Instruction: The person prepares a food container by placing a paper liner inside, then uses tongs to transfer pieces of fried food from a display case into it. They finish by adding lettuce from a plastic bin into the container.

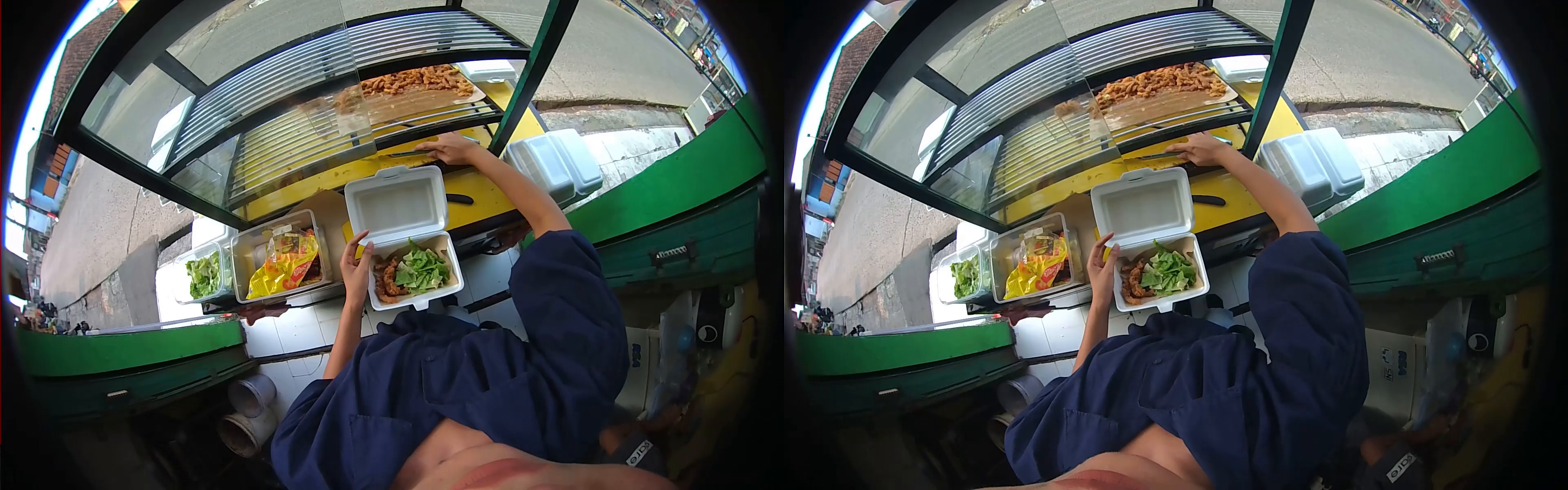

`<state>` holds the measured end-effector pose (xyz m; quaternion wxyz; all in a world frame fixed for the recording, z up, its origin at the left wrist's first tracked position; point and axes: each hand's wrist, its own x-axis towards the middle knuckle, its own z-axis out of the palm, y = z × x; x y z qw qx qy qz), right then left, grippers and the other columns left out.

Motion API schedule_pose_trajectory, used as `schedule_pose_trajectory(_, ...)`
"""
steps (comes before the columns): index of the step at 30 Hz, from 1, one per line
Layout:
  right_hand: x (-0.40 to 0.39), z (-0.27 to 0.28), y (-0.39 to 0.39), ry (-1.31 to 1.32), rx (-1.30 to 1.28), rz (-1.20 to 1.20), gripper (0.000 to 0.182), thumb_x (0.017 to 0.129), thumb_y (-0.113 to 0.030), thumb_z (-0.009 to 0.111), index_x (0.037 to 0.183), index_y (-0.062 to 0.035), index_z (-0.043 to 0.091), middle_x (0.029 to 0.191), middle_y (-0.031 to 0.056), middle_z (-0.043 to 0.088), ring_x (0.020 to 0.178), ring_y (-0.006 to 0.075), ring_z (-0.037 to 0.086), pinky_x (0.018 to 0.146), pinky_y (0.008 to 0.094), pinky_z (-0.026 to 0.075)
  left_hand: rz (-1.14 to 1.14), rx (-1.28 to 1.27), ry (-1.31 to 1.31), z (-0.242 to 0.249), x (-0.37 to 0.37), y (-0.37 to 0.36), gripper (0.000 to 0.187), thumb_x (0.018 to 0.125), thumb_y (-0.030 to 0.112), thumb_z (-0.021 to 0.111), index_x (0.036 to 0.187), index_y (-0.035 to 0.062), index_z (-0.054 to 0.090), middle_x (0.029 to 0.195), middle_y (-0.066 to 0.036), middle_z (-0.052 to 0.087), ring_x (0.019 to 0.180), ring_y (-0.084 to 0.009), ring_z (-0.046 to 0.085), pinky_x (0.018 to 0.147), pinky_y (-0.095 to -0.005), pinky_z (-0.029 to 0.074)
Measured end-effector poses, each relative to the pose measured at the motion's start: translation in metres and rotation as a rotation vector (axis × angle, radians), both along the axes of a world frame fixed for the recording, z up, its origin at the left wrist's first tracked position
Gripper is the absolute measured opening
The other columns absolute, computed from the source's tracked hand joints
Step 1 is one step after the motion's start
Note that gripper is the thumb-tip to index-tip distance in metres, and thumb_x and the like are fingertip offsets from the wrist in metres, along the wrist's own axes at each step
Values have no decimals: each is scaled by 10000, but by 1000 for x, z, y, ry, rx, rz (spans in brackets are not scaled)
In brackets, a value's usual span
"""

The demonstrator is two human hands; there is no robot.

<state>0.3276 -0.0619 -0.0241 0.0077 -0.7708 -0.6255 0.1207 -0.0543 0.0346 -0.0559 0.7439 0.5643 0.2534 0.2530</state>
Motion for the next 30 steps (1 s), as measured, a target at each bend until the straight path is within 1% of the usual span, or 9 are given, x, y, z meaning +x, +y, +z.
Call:
schedule_pose_trajectory(5,-7,5,-8,-104,79,77,413,956,-249,467,1358,-344,445,997,143,608,921,325,592,772,434,443,85,-4,5,1,-3,-7,302,902,39,596,1200,13,550,1225,-56,563,1116,-103,501,916,-226,405)
schedule_pose_trajectory(9,-20,0,-26,-38,610,196,398,909,-147,533,1292,-248,498,1070,116,604,1007,290,587,859,454,441,135,22,13,4,-4,-14,295,901,44,600,1192,19,558,1217,-50,564,1102,-99,501,909,-224,407)
schedule_pose_trajectory(12,-39,51,-23,148,682,247,423,849,-91,590,1246,-205,501,1182,78,557,1103,257,544,934,465,408,190,37,4,11,-5,-22,282,905,56,597,1182,8,570,1152,-37,590,987,-66,507,831,-192,400)
schedule_pose_trajectory(16,-80,133,34,-171,728,471,428,858,-139,596,1264,-232,496,1252,20,514,1211,210,472,1035,412,360,248,59,-13,10,-6,-29,278,907,54,593,1180,4,576,1100,-19,602,886,-40,496,760,-166,393)
schedule_pose_trajectory(17,-92,148,55,-287,797,558,432,860,-164,598,1271,-247,493,1255,-1,509,1236,192,453,1060,389,346,238,41,-4,11,-7,-30,280,904,48,595,1181,8,573,1138,-30,592,968,-64,496,813,-187,397)
schedule_pose_trajectory(19,-110,167,92,-475,805,653,406,867,-215,580,1264,-260,504,1229,-25,523,1250,163,447,1093,376,318,217,5,9,15,-8,-32,287,899,37,599,1183,16,565,1216,-52,571,1133,-113,494,919,-228,406)
schedule_pose_trajectory(22,-121,176,139,-890,794,790,338,887,-244,541,1225,-241,536,1187,-47,544,1196,119,484,1092,361,304,229,23,9,14,-6,-31,279,897,27,598,1173,12,567,1211,-62,573,1139,-114,496,924,-227,406)
schedule_pose_trajectory(26,-124,180,158,-800,839,947,218,907,-257,499,1093,-210,601,1063,-65,566,1048,63,531,1073,308,298,245,-8,40,21,-5,-32,272,895,23,599,1165,11,568,1203,-68,577,1134,-113,500,926,-228,405)
schedule_pose_trajectory(30,-130,182,161,-864,833,902,124,898,-251,504,955,-179,587,874,-52,524,932,76,551,1022,295,346,290,37,-23,26,-1,-32,254,902,37,596,1154,5,587,1097,-26,611,855,-27,495,746,-164,404)
